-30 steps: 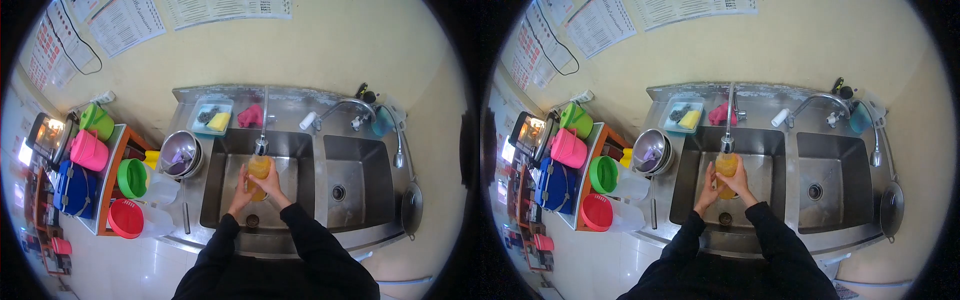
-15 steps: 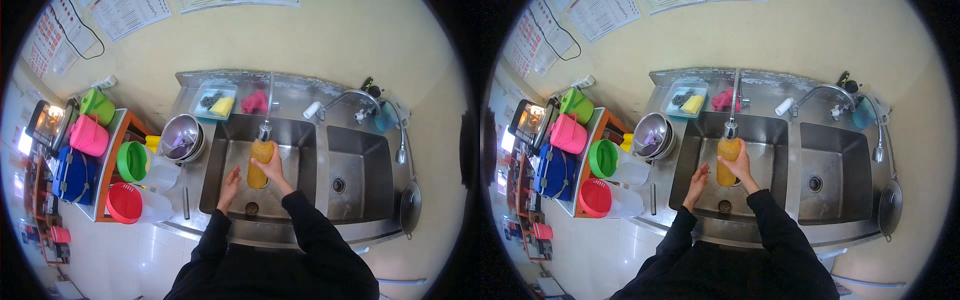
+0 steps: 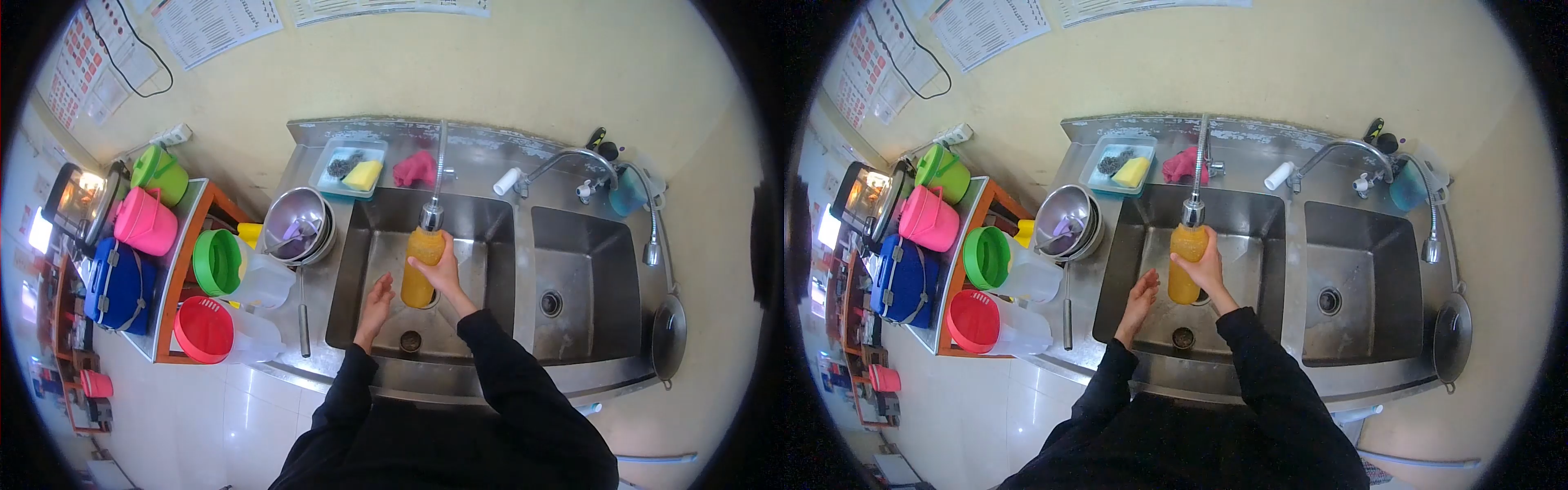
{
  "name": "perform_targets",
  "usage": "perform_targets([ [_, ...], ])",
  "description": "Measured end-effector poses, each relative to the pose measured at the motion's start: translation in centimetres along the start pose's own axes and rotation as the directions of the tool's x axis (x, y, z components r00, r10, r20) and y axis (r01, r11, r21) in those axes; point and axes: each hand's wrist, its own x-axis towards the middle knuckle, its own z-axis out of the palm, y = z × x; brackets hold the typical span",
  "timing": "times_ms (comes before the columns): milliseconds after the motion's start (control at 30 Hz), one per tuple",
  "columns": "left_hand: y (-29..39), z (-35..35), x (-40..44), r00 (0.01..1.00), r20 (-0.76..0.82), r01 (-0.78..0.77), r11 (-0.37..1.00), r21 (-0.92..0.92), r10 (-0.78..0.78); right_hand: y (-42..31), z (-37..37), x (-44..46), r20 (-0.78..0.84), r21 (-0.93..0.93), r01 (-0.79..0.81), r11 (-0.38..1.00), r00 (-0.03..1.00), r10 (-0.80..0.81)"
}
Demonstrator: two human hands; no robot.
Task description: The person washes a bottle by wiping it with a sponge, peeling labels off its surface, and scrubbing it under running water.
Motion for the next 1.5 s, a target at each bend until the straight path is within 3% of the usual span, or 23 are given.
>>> perform_targets([
  [1033, 0.3, -0.6, -1.1, 0.998, -0.055, 0.036, 0.998, -0.044, -0.038, -0.7, 0.5, 0.3, -0.05, 0.039, -0.027, 0.999, 0.998, 0.029],
  [1167, -1.5, -1.4, -0.5, 0.999, -0.044, -0.025, 0.999, 0.045, 0.027, -0.4, 0.3, 0.5, -0.036, -0.032, -0.03, 0.999, 0.999, 0.028],
  [1267, -0.8, -1.1, -1.2, 0.999, -0.05, 0.011, 1.0, 0.029, -0.01, -2.3, -0.4, -0.4, -0.052, -0.047, -0.142, 0.989, 0.989, 0.139],
  [1367, 0.7, -1.0, -2.2, 0.997, -0.063, 0.049, 0.999, -0.006, -0.049, 4.9, -0.2, -0.3, 0.159, 0.023, -0.134, 0.991, 0.979, 0.129],
  [1467, 0.2, -0.9, -3.2, 0.997, -0.057, 0.055, 0.999, -0.001, -0.055, 2.1, -2.6, -1.7, -0.053, -0.249, -0.208, 0.946, 0.978, 0.202],
  [1500, 0.3, -0.8, -3.1, 0.998, -0.048, 0.05, 0.999, 0.006, -0.05, 2.7, -3.2, -2.0, -0.015, -0.263, -0.179, 0.948, 0.983, 0.181],
])
